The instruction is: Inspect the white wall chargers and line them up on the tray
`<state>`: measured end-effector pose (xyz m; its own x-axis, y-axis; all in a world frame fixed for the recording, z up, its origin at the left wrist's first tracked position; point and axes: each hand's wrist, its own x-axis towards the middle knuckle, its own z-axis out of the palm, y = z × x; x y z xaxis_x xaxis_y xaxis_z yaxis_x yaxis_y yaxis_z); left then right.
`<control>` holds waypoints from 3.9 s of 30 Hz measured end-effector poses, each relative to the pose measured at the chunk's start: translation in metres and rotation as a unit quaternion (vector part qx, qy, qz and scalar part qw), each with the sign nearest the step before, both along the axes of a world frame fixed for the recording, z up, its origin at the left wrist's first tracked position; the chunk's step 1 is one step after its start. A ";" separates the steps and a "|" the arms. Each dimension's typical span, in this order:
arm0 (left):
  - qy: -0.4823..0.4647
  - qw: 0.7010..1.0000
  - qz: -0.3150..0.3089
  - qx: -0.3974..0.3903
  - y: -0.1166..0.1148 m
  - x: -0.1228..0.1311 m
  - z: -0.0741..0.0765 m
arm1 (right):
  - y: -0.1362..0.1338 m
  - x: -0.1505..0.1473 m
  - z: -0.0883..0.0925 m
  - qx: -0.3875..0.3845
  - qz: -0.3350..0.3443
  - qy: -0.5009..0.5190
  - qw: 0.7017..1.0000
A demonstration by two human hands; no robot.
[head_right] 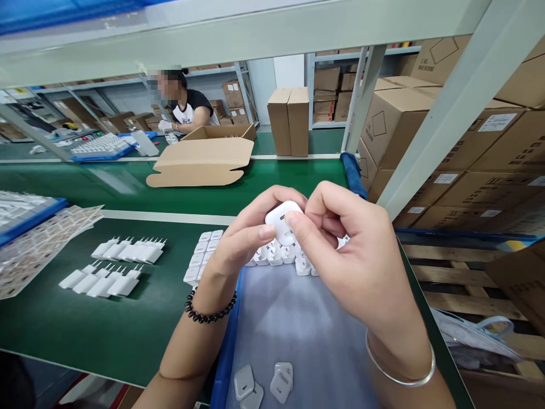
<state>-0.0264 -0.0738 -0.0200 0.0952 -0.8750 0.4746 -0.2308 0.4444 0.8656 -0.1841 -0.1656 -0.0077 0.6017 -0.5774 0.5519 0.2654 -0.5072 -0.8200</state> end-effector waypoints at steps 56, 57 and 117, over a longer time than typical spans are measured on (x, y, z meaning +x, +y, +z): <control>0.155 0.983 0.011 -0.102 0.001 -0.008 -0.003 | 0.005 0.039 -0.030 0.262 0.326 -0.186 0.889; 0.178 0.978 0.021 -0.104 0.000 -0.009 -0.004 | 0.005 0.039 -0.031 0.251 0.314 -0.172 0.899; 0.115 0.952 0.246 -0.139 0.011 -0.041 0.002 | 0.037 0.037 -0.050 0.073 0.082 -0.182 0.977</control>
